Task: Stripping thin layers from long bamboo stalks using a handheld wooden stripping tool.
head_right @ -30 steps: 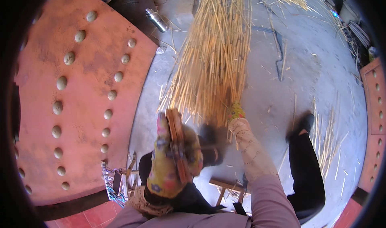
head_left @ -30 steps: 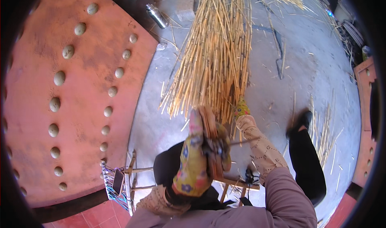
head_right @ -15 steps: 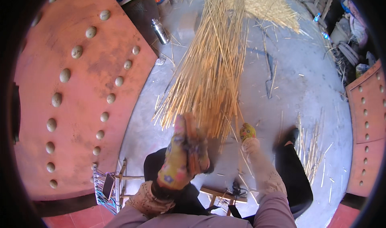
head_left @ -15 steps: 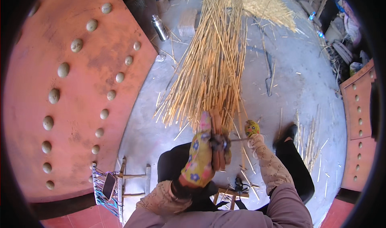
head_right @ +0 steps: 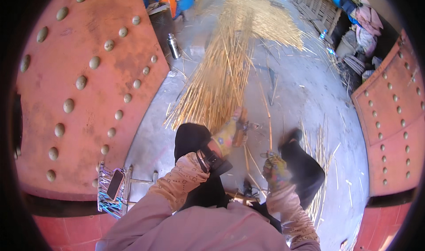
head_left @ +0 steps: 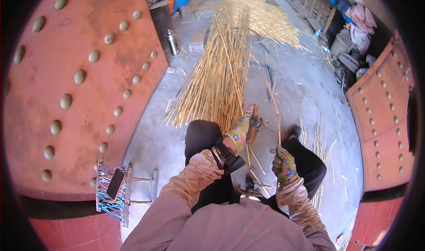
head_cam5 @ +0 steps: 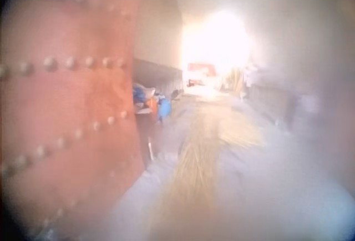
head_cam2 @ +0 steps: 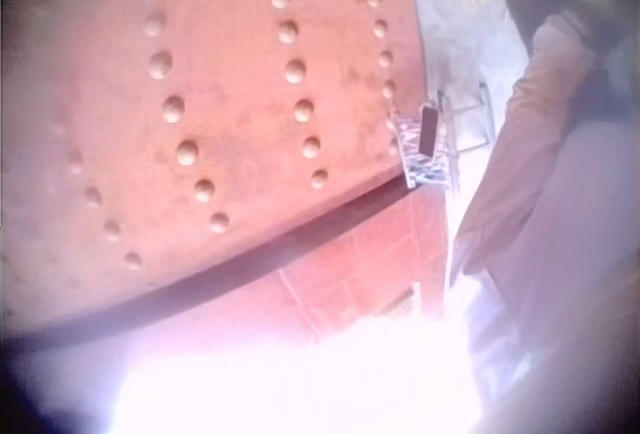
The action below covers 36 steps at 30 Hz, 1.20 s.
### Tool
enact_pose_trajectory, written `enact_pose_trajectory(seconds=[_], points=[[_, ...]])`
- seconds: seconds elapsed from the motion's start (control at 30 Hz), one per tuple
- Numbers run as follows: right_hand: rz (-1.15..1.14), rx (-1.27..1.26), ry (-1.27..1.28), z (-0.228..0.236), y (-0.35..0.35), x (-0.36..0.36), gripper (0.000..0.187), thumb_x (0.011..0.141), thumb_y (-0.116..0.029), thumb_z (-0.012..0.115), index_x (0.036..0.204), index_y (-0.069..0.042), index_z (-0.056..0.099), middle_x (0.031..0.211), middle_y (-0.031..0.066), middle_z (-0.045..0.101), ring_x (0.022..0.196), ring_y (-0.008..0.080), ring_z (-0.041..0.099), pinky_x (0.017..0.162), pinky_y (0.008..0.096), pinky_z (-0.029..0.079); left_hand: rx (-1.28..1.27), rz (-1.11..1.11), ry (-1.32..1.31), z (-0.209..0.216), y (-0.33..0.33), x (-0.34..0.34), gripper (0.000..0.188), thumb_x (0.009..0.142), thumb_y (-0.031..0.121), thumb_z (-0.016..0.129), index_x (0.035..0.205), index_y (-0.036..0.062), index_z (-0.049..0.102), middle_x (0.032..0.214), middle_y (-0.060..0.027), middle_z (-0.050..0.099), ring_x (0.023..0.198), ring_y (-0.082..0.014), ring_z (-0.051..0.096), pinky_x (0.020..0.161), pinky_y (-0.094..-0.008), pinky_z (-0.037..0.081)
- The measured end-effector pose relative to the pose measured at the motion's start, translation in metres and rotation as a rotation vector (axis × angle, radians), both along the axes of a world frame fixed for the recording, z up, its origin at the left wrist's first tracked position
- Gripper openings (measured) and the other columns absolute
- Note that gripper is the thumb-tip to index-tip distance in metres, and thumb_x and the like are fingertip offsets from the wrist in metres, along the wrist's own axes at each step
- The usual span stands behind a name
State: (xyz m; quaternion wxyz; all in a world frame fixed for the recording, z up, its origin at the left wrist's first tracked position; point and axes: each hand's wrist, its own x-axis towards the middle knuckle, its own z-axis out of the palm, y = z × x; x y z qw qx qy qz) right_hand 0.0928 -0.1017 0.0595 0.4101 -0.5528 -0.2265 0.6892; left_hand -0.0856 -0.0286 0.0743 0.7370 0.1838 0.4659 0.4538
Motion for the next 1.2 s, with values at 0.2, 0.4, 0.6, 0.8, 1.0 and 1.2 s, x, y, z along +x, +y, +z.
enact_pose_trajectory(seconds=[0.2, 0.4, 0.6, 0.8, 1.0, 1.2], points=[[-0.142, 0.051, 0.084, 0.048, -0.059, 0.011, 0.025, 0.084, -0.033, 0.045, 0.074, -0.01, 0.048, 0.045, -0.0077, 0.027, 0.034, 0.0033, 0.023, 0.032, 0.0186, 0.017, 0.088, -0.365, -0.076, -0.011, -0.051, 0.018, 0.054, 0.072, 0.062, 0.042, 0.094, 0.0138, 0.047, 0.072, -0.0025, 0.054, 0.054, -0.01, 0.047, 0.046, -0.0221, 0.039], [0.144, -0.115, 0.382, 0.116, -0.102, 0.002, 0.028, 0.08, -0.034, 0.051, 0.079, -0.006, 0.049, 0.054, -0.0037, 0.038, 0.039, 0.004, 0.029, 0.037, 0.0186, 0.023, 0.15, -0.377, -0.134, 0.022, -0.087, 0.014, 0.054, 0.073, 0.062, 0.041, 0.096, 0.013, 0.046, 0.079, -0.0065, 0.057, 0.043, -0.0083, 0.043, 0.036, -0.0196, 0.034], [-0.044, 0.469, 0.49, 0.118, -0.108, 0.021, 0.032, 0.074, -0.028, 0.057, 0.097, -0.007, 0.048, 0.086, 0.0026, 0.051, 0.071, 0.013, 0.051, 0.057, 0.0224, 0.042, 0.155, -0.369, -0.144, 0.031, -0.1, 0.016, 0.05, 0.074, 0.062, 0.038, 0.077, 0.0131, 0.05, 0.062, -0.003, 0.051, 0.041, -0.008, 0.041, 0.035, -0.0203, 0.031], [-0.049, 0.606, 0.435, 0.048, -0.006, 0.032, 0.027, 0.082, -0.026, 0.049, 0.098, -0.006, 0.049, 0.079, 0.0009, 0.053, 0.063, 0.0099, 0.045, 0.056, 0.0227, 0.038, 0.232, -0.451, -0.022, 0.027, -0.118, 0.02, 0.047, 0.077, 0.057, 0.04, 0.079, 0.0112, 0.05, 0.06, -0.0017, 0.049, 0.047, -0.0096, 0.044, 0.045, -0.0202, 0.034], [-0.018, 0.549, 0.637, 0.015, -0.025, 0.014, 0.034, 0.078, -0.026, 0.055, 0.102, -0.005, 0.045, 0.068, -0.0007, 0.043, 0.066, 0.0128, 0.041, 0.057, 0.0251, 0.037, 0.259, -0.458, 0.09, 0.015, -0.122, 0.02, 0.041, 0.085, 0.039, 0.038, 0.102, 0.0042, 0.051, 0.078, 0.0012, 0.051, 0.06, -0.007, 0.044, 0.057, -0.0218, 0.037], [-0.081, 0.351, 0.639, 0.027, -0.011, 0.011, 0.03, 0.08, -0.024, 0.052, 0.103, -0.006, 0.045, 0.068, -0.0013, 0.043, 0.067, 0.0134, 0.042, 0.059, 0.0269, 0.04, 0.882, -0.655, 0.482, 0.001, -0.131, 0.012, 0.046, 0.084, 0.027, 0.043, 0.119, -0.0009, 0.035, 0.087, -0.0058, 0.053, 0.069, -0.0122, 0.047, 0.063, -0.0251, 0.04]])
